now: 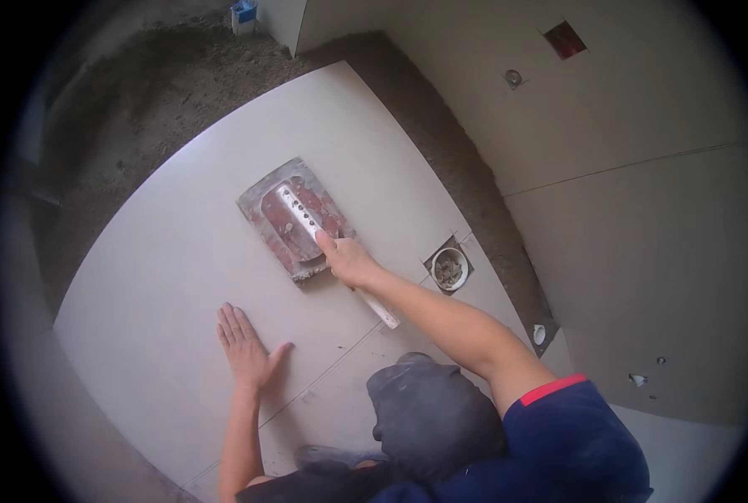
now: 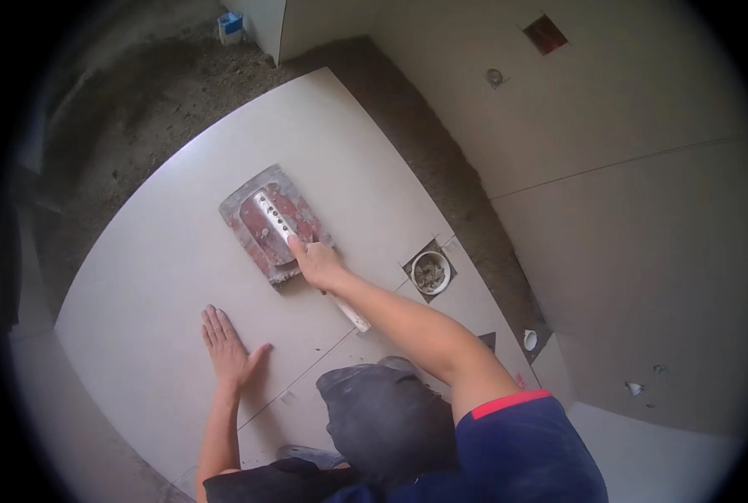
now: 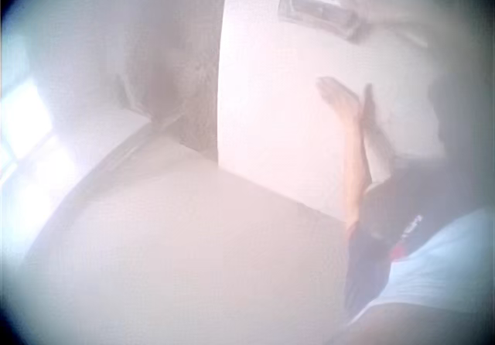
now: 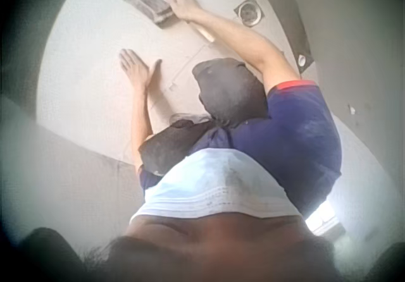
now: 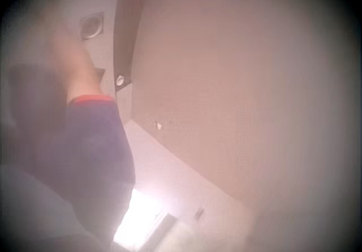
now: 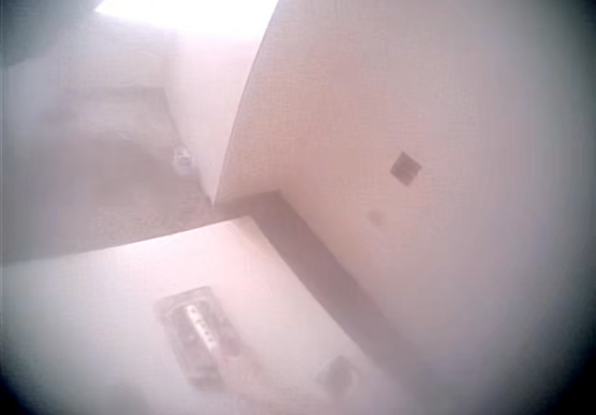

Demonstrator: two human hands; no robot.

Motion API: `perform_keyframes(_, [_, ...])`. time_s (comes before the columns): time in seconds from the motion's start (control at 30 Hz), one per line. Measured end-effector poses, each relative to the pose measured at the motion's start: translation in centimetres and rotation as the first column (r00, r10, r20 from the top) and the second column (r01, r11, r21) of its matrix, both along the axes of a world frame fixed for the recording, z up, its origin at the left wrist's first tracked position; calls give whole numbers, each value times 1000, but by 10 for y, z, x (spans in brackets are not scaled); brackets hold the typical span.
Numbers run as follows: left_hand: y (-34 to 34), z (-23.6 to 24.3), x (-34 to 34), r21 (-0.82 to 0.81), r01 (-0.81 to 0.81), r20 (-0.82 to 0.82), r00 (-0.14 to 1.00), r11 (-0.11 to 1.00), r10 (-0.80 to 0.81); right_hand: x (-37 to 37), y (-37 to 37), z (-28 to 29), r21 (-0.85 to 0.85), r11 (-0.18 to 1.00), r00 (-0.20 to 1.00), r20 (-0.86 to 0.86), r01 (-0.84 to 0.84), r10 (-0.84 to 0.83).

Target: The person uses a float to press down on tiles, then positions spacers between tiles, and handles a small tile piece next to a drain.

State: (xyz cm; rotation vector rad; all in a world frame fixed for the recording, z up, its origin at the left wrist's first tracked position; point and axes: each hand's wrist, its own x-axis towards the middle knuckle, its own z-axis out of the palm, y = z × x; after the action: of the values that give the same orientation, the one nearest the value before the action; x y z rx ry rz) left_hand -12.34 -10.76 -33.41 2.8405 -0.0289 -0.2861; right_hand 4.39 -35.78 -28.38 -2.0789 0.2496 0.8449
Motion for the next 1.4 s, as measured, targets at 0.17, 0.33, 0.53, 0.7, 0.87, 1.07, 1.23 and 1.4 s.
perform_keyframes(0.17, [9,-64,22,-27,0,48,999,1000,1,4,-5,47,-44,999,968,250,-3,14])
perform_keyframes(0.33, [31,-69,10,-3,8,85,996,1000,-8,-56,-37,14,-82,993,814,580,84,-21])
perform_keyframes(0.53, [35,-70,12,7,54,106,993,998,-55,-35,-60,23,-56,986,983,109,157,-151])
perform_keyframes(0.7, [30,-68,5,57,69,99,992,996,-75,-71,-69,37,-149,974,879,470,170,-81])
perform_keyframes(0.87, [30,-58,2,62,95,65,993,994,-99,-54,-75,-10,-256,963,977,212,83,-28])
perform_keyframes(1.07, [-37,-29,-15,-37,237,-183,953,971,-240,-61,-96,-45,-136,987,975,214,90,-59])
perform_keyframes(1.23, [-37,-47,-20,-89,198,-166,963,976,-211,-49,-91,-16,-201,979,987,161,6,27])
perform_keyframes(1.4, [-40,-79,-26,-116,157,-140,975,981,-172,-66,-68,42,-164,986,933,359,18,43])
